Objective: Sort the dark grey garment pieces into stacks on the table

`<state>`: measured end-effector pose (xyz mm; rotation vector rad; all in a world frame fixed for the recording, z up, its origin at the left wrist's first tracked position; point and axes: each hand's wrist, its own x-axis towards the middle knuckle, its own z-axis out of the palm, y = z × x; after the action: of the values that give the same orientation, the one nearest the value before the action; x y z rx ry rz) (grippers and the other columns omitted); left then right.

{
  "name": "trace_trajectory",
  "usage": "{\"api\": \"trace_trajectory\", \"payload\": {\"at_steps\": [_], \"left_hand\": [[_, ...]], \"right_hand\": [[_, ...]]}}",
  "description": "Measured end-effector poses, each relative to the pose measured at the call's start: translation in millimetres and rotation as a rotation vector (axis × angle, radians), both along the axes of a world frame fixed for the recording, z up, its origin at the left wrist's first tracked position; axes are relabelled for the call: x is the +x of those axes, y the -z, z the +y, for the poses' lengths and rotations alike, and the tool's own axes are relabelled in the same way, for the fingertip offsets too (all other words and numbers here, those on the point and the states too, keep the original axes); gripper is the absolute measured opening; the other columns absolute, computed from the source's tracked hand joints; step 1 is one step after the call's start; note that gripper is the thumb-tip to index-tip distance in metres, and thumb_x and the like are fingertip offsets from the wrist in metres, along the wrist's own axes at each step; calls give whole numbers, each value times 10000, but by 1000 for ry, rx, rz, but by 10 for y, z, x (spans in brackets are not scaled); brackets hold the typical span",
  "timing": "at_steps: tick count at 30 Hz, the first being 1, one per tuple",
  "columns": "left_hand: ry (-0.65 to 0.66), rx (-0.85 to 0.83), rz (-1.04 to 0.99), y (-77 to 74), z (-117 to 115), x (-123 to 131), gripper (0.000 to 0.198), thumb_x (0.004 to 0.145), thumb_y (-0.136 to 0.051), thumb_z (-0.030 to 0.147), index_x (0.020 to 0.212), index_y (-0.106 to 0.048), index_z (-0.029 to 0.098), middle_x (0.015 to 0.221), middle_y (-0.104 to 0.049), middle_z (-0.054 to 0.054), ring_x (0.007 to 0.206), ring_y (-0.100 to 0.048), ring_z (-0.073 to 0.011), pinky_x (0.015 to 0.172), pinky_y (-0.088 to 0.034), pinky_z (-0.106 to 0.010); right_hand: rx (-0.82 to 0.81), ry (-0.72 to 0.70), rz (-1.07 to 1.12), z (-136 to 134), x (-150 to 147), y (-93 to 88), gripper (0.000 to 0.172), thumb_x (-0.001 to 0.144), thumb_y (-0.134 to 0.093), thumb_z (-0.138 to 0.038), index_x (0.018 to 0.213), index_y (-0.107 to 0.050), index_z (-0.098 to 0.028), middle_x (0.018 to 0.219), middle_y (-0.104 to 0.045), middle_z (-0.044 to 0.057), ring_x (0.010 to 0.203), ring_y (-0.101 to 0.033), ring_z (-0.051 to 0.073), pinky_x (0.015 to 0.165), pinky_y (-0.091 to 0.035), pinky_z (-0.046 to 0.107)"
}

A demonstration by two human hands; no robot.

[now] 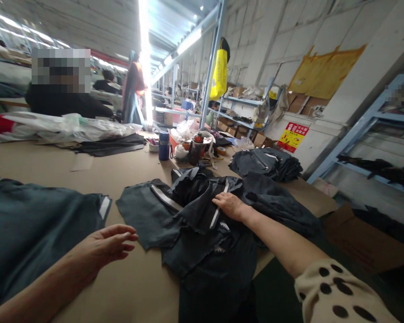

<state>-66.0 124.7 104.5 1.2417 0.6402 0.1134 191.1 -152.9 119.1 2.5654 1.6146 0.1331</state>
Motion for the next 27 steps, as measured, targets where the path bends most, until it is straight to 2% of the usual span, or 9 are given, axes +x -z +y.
{"api": "trace_trajectory", "payload": {"at_steps": [4,7,9,10,12,15,19,24,27], "left_hand": [[25,22,-16,120,16,-63,385,530,-820,387,764,-638,141,800,-677,-85,678,-617,-185,570,-491,-219],[248,88,-76,-32,-149,-111,340,659,-733,445,721,-651,121,767,-649,-101,696,-589,-158,612,-471,-197],[386,111,-138,-170,-315,-111,323,728,-681,432,808,-656,120,784,-638,-103,723,-580,-159,649,-469,-212],[390,94,-167,-233,-397,-97,334,734,-679,418,900,-647,130,838,-639,-104,745,-583,-169,663,-474,-232],[259,3,-217,-333,-530,-43,472,718,-700,397,1109,-569,168,1019,-620,-105,816,-596,-197,686,-495,-274],[35,-156,-314,-418,-613,33,518,757,-672,346,1214,-481,197,1185,-559,-96,926,-591,-200,775,-509,-294],[-9,-291,-312,-425,-572,-30,301,843,-568,258,1118,-546,137,1086,-609,-123,855,-614,-184,767,-517,-295],[13,-313,-191,-313,-418,-195,314,846,-538,235,1121,-526,84,981,-631,-158,766,-628,-219,716,-531,-378],[-1,-266,-195,-296,-312,-233,281,800,-570,157,1070,-543,81,981,-638,-157,773,-632,-224,728,-525,-376]], "right_hand": [[75,90,-35,128,68,-221,210,923,-413,-214,999,-597,-146,984,-629,93,958,-565,186,787,-388,276],[213,193,-79,365,-29,-557,303,955,-353,-368,996,-570,-161,934,-646,82,881,-596,189,688,-356,268],[281,216,-100,584,-209,-753,316,938,-380,-425,966,-565,-170,896,-650,73,849,-603,188,658,-331,269],[309,207,-98,700,-332,-822,314,927,-401,-443,943,-567,-177,882,-651,66,837,-606,186,647,-321,270],[362,141,-69,921,-623,-876,312,901,-440,-473,887,-565,-187,862,-653,52,804,-611,183,619,-303,274],[399,-33,39,1197,-1092,-735,315,883,-444,-490,840,-544,-193,810,-646,37,732,-608,185,570,-270,278],[488,-127,438,1405,-1523,-337,281,799,-535,-454,790,-507,-175,649,-559,-16,599,-528,132,525,-254,252],[598,-129,1292,1376,-1580,-88,406,666,-691,-440,932,-579,-155,776,-585,-20,659,-507,105,593,-400,206],[602,-112,1312,1275,-1445,-141,435,655,-712,-367,1011,-593,-148,847,-615,-2,710,-534,122,663,-443,234]]}}
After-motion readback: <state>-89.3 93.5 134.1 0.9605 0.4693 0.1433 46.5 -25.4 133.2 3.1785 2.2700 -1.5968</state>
